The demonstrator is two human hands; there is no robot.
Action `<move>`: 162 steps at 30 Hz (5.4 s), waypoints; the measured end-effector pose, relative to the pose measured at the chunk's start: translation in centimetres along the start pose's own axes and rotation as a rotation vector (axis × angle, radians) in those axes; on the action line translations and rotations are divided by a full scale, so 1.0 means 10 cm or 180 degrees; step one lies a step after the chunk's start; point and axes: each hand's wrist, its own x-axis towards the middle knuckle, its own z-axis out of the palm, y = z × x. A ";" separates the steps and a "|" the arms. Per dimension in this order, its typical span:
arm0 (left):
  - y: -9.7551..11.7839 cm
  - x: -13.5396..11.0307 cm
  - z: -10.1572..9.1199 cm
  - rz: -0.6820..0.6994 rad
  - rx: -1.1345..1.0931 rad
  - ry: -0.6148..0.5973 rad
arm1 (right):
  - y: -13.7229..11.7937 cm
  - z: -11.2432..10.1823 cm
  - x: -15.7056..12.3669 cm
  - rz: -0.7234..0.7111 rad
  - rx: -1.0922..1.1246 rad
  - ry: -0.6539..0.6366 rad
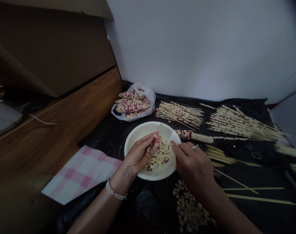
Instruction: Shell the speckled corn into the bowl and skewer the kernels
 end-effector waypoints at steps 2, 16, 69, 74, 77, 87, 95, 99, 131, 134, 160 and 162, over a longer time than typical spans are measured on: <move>0.00 -0.01 0.01 -0.0013 0.0003 -0.0057 | 0.00 0.00 0.00 0.0002 -0.0011 -0.0018; 0.01 0.03 -0.01 -0.0037 -0.0162 0.0135 | -0.02 -0.05 0.01 -0.0028 -0.0043 -0.0010; -0.02 0.01 0.01 -0.0257 -0.0096 -0.0178 | -0.08 -0.02 0.00 -0.0013 0.0175 0.0188; -0.07 -0.02 0.00 -0.0383 0.0208 -0.0294 | -0.10 0.00 0.00 0.0000 0.0185 0.0171; -0.07 -0.03 -0.01 -0.0510 0.0291 -0.0432 | -0.10 -0.01 -0.01 0.0000 0.0230 0.0189; -0.04 0.06 -0.12 -0.0368 -0.0366 -0.0406 | -0.01 -0.01 0.00 0.0051 0.0012 0.0242; -0.04 0.08 -0.09 -0.0401 -0.0605 -0.0177 | -0.01 -0.01 0.00 0.0043 0.0062 0.0267; 0.00 0.06 -0.11 -0.0783 -0.0673 -0.0679 | -0.02 -0.02 0.01 0.0016 0.0094 0.0243; -0.02 0.05 -0.04 -0.0288 -0.0460 0.0004 | -0.05 -0.02 0.01 -0.0006 0.0174 0.0147; -0.04 0.03 -0.02 -0.0234 -0.0356 -0.0052 | -0.04 -0.03 0.01 0.0023 0.0164 0.0087; -0.03 0.03 -0.05 -0.0178 -0.0393 0.0098 | -0.04 -0.01 -0.01 -0.0002 0.0085 0.0057; -0.03 0.04 -0.05 -0.0184 -0.0416 0.0107 | -0.04 -0.02 -0.01 0.0003 0.0082 0.0046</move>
